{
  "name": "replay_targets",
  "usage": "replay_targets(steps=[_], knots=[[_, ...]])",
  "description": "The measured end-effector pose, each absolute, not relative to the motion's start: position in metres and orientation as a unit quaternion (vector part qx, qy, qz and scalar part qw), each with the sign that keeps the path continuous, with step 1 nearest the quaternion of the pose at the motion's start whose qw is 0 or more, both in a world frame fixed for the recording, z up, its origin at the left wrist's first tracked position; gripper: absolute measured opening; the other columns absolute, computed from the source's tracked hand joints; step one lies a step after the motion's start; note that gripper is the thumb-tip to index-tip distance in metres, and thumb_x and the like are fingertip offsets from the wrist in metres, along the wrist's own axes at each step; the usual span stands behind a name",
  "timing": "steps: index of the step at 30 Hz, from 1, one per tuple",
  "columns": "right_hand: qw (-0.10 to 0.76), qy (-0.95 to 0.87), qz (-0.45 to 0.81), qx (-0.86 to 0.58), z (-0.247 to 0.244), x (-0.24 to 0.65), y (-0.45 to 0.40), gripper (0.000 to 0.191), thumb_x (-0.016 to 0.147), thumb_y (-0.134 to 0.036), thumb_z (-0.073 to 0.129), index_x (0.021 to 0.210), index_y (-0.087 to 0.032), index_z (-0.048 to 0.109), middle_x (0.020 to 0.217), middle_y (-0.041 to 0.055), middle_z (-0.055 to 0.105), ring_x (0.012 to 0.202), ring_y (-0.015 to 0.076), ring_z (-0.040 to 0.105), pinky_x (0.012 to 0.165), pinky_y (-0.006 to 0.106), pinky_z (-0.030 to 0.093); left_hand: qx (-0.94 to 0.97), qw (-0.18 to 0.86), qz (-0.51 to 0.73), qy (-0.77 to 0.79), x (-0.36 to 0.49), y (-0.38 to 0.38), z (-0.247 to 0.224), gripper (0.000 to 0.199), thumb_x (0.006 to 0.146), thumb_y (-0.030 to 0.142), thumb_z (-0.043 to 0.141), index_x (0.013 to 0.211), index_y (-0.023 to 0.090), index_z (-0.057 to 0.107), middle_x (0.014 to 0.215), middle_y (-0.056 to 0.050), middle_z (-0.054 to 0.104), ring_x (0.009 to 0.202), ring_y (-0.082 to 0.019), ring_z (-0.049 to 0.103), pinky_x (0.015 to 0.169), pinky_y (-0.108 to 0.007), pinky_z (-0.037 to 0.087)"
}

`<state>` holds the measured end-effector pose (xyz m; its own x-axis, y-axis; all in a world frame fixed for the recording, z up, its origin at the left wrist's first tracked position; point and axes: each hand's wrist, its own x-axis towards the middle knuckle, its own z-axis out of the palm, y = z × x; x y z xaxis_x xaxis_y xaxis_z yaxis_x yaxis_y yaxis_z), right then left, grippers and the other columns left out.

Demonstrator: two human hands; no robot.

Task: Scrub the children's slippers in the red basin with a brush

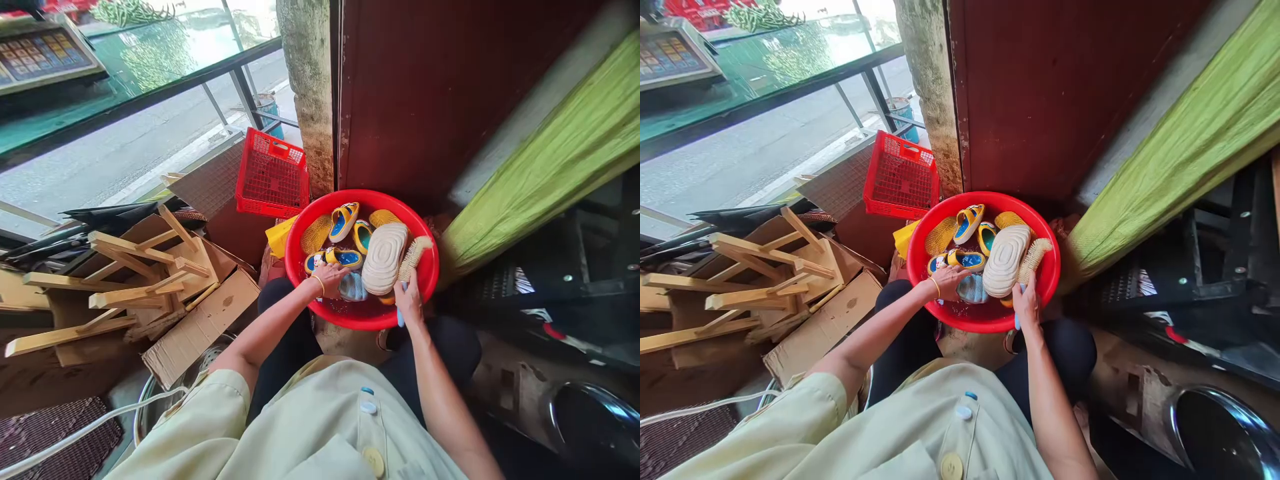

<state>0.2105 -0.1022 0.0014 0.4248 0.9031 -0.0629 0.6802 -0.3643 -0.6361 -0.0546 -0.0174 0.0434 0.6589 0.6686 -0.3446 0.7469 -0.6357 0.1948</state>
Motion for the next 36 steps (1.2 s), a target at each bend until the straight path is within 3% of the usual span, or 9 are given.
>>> replay_targets(steps=[4,8,11,16,22,27,29,33,36], knots=[[0.232,-0.506,0.188,-0.809,0.003,0.203,-0.104,0.074,0.098,-0.045,0.041,0.163,-0.010,0.030,0.133,0.0223,0.067,0.106,0.0348,0.071,0.092,0.043,0.053,0.895,0.134,-0.142,0.401,-0.064,-0.009,0.058,0.080,0.070,0.037,0.078,0.145,0.025,0.053,0.133,-0.018,0.060,0.120,-0.038,0.060,0.103,-0.052,0.042],[0.225,-0.519,0.196,-0.801,0.008,0.202,-0.103,0.079,0.100,-0.059,0.039,0.163,-0.011,0.029,0.138,0.0226,0.064,0.111,0.0344,0.070,0.092,0.039,0.053,0.886,0.138,-0.162,0.412,-0.072,-0.001,0.079,0.076,0.072,0.039,0.077,0.144,0.030,0.054,0.130,-0.015,0.061,0.120,-0.035,0.059,0.100,-0.048,0.044],[0.185,-0.527,0.211,-0.802,0.011,0.202,-0.103,0.086,0.097,-0.068,0.043,0.163,-0.014,0.031,0.130,0.0215,0.069,0.109,0.0342,0.071,0.089,0.038,0.053,0.886,0.128,-0.153,0.418,-0.075,0.004,0.093,0.075,0.070,0.033,0.077,0.142,0.030,0.056,0.129,-0.014,0.061,0.122,-0.036,0.058,0.102,-0.048,0.043],[0.125,-0.537,0.212,-0.807,0.015,0.201,-0.107,0.081,0.099,-0.057,0.047,0.165,-0.014,0.026,0.121,0.0191,0.073,0.103,0.0325,0.073,0.087,0.038,0.053,0.881,0.145,-0.092,0.440,-0.083,0.017,0.099,0.075,0.063,0.023,0.081,0.135,0.027,0.062,0.128,-0.014,0.060,0.125,-0.038,0.055,0.110,-0.050,0.038],[0.086,-0.546,0.193,-0.811,0.017,0.198,-0.103,0.074,0.102,-0.046,0.044,0.166,-0.014,0.024,0.116,0.0189,0.075,0.096,0.0306,0.073,0.082,0.037,0.053,0.776,0.344,0.093,0.520,-0.095,0.034,0.069,0.078,0.056,0.031,0.089,0.130,0.023,0.065,0.117,-0.009,0.066,0.119,-0.034,0.061,0.108,-0.043,0.045],[0.062,-0.573,0.197,-0.793,0.016,0.198,-0.105,0.072,0.102,-0.048,0.043,0.166,-0.021,0.026,0.110,0.0151,0.076,0.095,0.0291,0.073,0.079,0.035,0.053,0.589,0.574,0.218,0.526,-0.091,0.024,0.041,0.075,0.069,0.038,0.083,0.136,0.015,0.058,0.104,-0.009,0.072,0.088,-0.024,0.071,0.082,-0.037,0.057],[0.059,-0.581,0.198,-0.787,0.015,0.198,-0.107,0.069,0.103,-0.046,0.042,0.166,-0.022,0.027,0.108,0.0142,0.076,0.095,0.0285,0.073,0.079,0.035,0.054,0.505,0.652,0.274,0.495,-0.089,0.017,0.036,0.080,0.068,0.041,0.086,0.138,0.015,0.056,0.105,-0.010,0.073,0.082,-0.022,0.071,0.078,-0.036,0.058],[0.077,-0.581,0.195,-0.786,0.014,0.199,-0.109,0.065,0.104,-0.044,0.039,0.165,-0.021,0.031,0.106,0.0144,0.076,0.098,0.0288,0.073,0.082,0.036,0.054,0.435,0.709,0.334,0.443,-0.085,0.008,0.035,0.074,0.074,0.051,0.084,0.133,0.013,0.060,0.110,-0.013,0.075,0.086,-0.024,0.072,0.083,-0.038,0.059],[0.102,-0.577,0.198,-0.786,0.015,0.200,-0.109,0.064,0.105,-0.044,0.036,0.164,-0.020,0.032,0.111,0.0153,0.076,0.100,0.0291,0.073,0.085,0.037,0.055,0.376,0.747,0.349,0.423,-0.073,0.006,0.034,0.064,0.087,0.059,0.069,0.129,0.011,0.063,0.116,-0.016,0.075,0.098,-0.027,0.073,0.091,-0.041,0.058]])
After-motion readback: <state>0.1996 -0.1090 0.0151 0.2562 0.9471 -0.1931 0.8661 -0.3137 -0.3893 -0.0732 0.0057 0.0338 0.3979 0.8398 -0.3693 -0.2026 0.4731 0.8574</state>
